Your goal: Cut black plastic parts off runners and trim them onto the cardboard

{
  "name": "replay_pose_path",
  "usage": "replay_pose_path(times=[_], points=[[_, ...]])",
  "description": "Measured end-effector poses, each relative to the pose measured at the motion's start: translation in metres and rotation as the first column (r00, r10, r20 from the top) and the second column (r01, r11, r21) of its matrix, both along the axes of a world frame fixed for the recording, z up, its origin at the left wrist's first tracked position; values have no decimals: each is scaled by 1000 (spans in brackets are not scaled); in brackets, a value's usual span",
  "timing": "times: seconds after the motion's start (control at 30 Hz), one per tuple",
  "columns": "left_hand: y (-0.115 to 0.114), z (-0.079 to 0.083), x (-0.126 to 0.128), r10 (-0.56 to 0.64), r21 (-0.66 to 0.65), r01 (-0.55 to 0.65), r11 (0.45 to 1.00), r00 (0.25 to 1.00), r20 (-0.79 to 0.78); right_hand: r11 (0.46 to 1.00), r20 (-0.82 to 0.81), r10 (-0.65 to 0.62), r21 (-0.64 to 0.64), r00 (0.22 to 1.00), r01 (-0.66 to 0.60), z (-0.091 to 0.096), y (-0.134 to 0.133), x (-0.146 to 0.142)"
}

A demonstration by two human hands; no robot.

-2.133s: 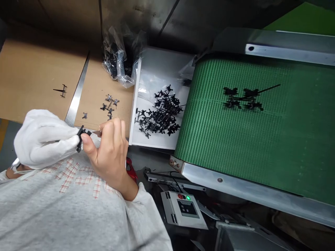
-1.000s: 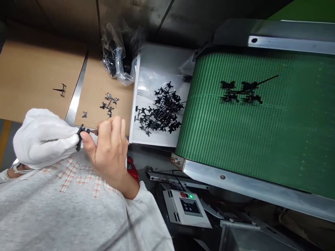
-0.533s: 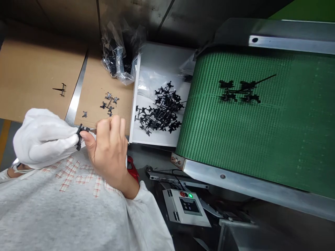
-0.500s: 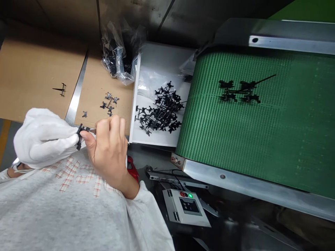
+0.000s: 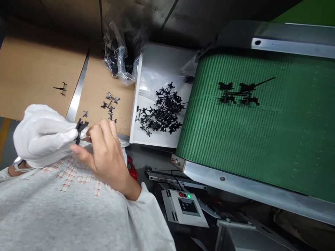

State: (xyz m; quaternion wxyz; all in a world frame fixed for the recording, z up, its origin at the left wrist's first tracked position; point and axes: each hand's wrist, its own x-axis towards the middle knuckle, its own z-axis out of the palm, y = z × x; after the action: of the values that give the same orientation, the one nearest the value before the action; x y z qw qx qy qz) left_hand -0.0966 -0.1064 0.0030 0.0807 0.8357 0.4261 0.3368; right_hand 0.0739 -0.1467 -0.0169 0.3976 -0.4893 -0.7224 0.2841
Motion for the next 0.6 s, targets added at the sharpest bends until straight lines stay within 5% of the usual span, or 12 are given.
replay_pose_path(times=[0.6], points=[[-4, -5, -5, 8, -100, -6, 995, 1000, 20, 982, 173, -126, 159, 977, 99, 1, 1, -4]])
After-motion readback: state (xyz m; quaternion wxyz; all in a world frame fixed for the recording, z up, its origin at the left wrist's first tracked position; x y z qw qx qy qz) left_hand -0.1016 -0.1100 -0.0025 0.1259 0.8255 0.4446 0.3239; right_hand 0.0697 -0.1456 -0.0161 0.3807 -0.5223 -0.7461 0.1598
